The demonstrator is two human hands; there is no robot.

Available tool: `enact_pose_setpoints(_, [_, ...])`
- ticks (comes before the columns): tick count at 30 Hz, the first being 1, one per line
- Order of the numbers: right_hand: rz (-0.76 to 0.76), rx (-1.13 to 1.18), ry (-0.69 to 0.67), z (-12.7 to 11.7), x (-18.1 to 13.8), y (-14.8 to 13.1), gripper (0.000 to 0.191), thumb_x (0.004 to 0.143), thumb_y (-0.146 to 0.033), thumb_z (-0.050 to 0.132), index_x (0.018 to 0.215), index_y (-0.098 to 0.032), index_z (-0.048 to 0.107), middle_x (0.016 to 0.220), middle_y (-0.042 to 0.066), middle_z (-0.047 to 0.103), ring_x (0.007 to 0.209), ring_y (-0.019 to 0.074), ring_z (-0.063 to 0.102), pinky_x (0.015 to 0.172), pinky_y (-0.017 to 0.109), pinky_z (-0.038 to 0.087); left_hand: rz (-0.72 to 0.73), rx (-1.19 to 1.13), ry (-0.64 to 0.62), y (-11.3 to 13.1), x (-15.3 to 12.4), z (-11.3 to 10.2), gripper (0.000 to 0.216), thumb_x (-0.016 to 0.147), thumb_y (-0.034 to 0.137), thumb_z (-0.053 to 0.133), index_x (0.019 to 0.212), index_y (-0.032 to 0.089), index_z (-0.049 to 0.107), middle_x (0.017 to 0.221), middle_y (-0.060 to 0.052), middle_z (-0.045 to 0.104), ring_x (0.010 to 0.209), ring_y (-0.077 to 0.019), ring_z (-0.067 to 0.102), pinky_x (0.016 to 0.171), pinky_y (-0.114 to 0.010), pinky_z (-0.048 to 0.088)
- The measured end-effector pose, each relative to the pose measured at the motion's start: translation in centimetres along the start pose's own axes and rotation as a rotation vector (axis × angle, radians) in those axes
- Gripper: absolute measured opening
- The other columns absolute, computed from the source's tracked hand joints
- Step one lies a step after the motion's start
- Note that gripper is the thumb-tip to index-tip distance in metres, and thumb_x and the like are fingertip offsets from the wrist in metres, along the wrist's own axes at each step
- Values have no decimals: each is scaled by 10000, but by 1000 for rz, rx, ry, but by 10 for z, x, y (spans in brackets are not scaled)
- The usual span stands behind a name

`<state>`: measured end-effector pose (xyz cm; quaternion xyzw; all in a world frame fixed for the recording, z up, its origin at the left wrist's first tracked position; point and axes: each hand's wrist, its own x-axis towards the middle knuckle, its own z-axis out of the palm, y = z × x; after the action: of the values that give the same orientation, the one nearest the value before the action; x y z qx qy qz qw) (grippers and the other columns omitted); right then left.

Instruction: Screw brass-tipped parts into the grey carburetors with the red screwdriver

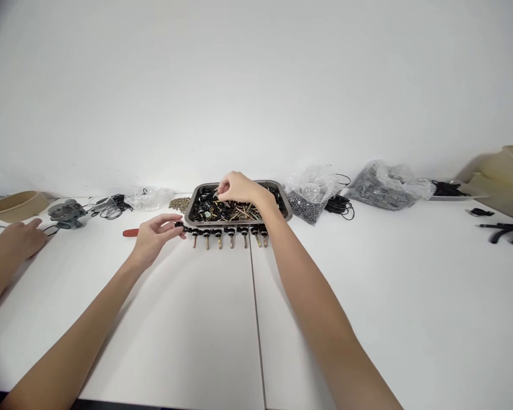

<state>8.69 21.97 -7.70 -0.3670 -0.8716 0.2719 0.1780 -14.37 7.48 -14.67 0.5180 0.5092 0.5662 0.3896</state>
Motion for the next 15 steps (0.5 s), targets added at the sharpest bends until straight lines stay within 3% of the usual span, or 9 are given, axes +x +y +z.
enact_pose_setpoints(5, [-233,395,43,12,2,-31,138,718,-211,673,817,-115,656,767,48,663,698,118,594,671,249,469,17,-25,-21,2,-1,3,425,605,268,835,967,137,654,755,-28,664,762,-183,663,814,-376,540])
enact_pose_setpoints(8, [-256,551,36,26,4,-47,122,744,-204,677,819,-119,632,703,16,634,635,94,573,639,232,463,40,-13,-20,4,-1,4,407,615,258,827,964,139,656,732,-9,637,697,-156,641,763,-363,545])
enact_pose_setpoints(15, [-240,623,-63,52,5,-60,74,756,-162,669,797,-130,617,629,-2,614,588,97,573,576,214,450,15,20,13,3,-1,3,464,602,272,833,1013,153,654,993,-56,637,650,-107,591,671,-340,550])
